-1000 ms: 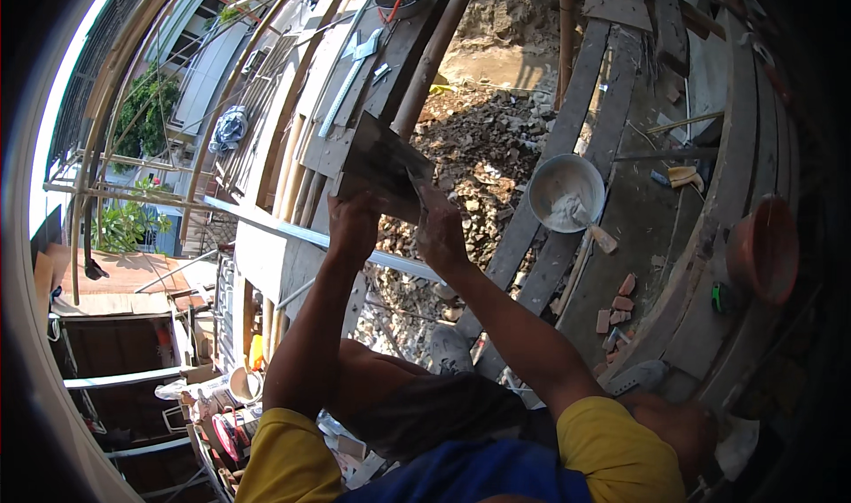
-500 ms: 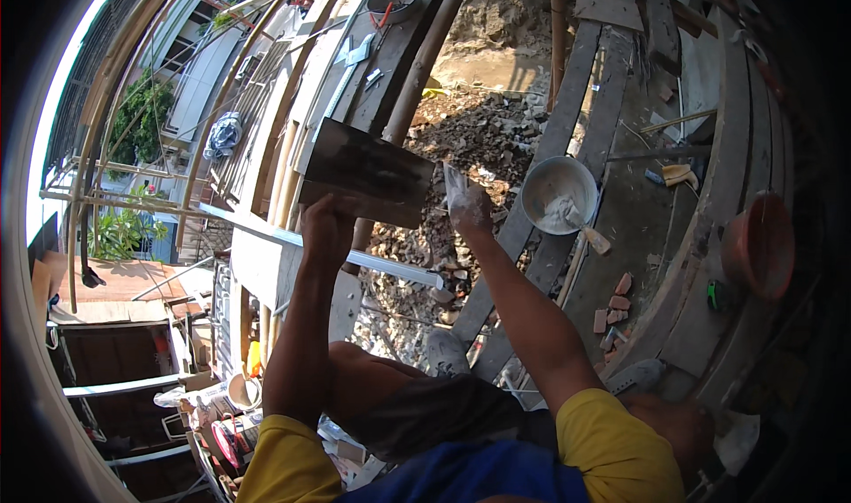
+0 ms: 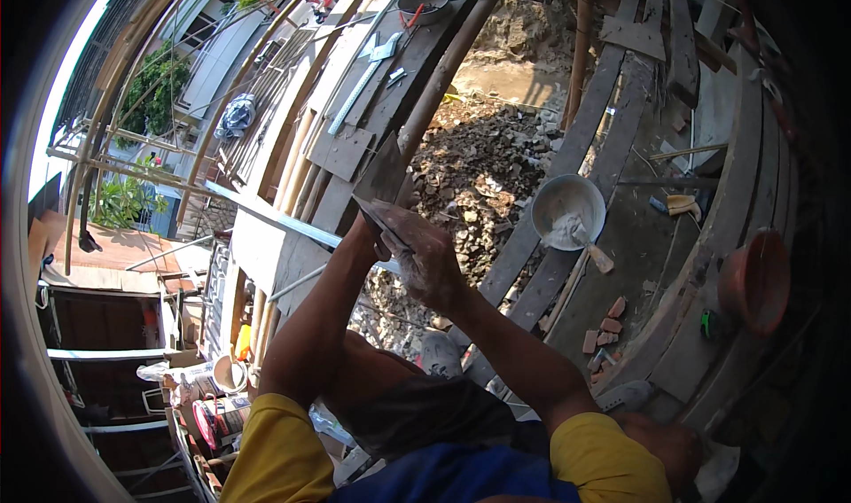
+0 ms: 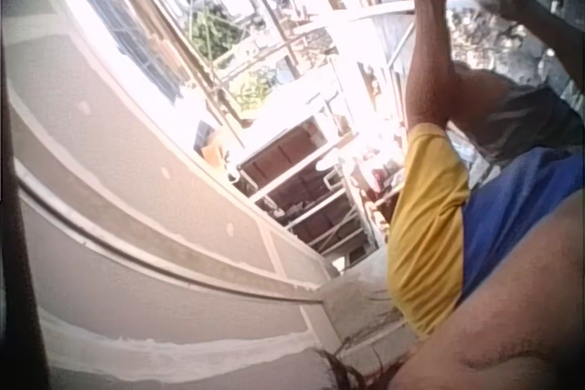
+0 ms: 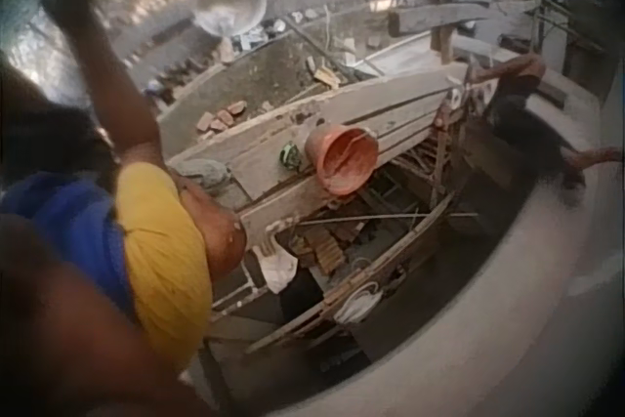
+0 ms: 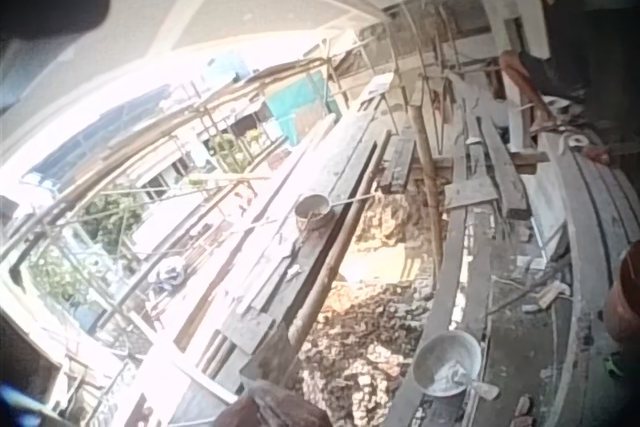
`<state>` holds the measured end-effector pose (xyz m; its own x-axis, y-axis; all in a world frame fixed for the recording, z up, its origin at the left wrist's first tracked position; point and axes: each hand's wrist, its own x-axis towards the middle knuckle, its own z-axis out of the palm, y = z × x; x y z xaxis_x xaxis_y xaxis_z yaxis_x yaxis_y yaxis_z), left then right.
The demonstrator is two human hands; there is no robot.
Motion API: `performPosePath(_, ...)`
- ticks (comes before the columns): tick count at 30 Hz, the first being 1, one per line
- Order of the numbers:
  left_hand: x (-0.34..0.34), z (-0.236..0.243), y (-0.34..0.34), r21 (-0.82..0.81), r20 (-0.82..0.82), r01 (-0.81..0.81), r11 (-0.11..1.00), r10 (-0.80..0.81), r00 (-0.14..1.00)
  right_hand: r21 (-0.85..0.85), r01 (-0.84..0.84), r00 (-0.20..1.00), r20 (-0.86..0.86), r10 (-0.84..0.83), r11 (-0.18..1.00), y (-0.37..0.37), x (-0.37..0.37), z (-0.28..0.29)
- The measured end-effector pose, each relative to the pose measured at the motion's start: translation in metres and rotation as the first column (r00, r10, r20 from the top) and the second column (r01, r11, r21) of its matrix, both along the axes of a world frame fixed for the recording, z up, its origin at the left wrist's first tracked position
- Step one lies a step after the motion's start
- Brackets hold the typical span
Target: Mixing plaster compound in a bowl and applying it to a ceiling seam using a trowel.
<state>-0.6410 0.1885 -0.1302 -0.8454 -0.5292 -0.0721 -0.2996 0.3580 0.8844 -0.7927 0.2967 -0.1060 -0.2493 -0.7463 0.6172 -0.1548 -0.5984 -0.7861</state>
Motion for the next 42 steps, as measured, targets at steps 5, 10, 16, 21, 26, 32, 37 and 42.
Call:
performPosePath(5,0.022,-0.025,0.003,0.710,-0.192,-0.045,0.703,0.255,0.948,-0.088,-0.021,0.979,-0.206,0.002,0.996,0.014,0.024,0.012)
performPosePath(10,0.032,-0.040,-0.002,0.788,-0.318,0.026,0.616,0.370,0.873,-0.159,-0.030,0.944,-0.329,-0.024,0.987,0.004,0.024,0.002)
performPosePath(16,-0.021,-0.017,-0.003,0.205,-0.193,-0.390,0.898,0.428,0.883,0.090,0.149,0.979,-0.153,-0.134,0.985,-0.040,-0.013,-0.015)
performPosePath(21,0.009,-0.016,-0.006,0.796,-0.350,-0.028,0.605,0.497,0.794,-0.103,0.125,0.951,-0.270,-0.149,0.987,-0.038,0.012,-0.007)
performPosePath(26,-0.034,0.051,0.018,0.261,0.008,-0.296,0.919,0.305,0.952,0.103,0.209,0.974,-0.107,-0.198,0.973,-0.067,-0.021,-0.037)
performPosePath(32,0.004,0.018,0.004,0.926,-0.367,0.301,0.227,0.359,0.858,0.027,0.296,0.952,-0.090,-0.292,0.955,-0.084,-0.021,-0.046)
performPosePath(37,-0.003,0.056,0.003,0.648,0.125,-0.460,0.607,0.512,0.850,0.379,0.207,0.887,0.316,-0.336,0.902,-0.089,-0.052,-0.101)
performPosePath(42,-0.030,0.054,0.002,0.517,0.108,-0.545,0.660,0.581,0.806,0.664,-0.127,0.804,0.504,-0.316,0.737,-0.038,-0.038,-0.213)
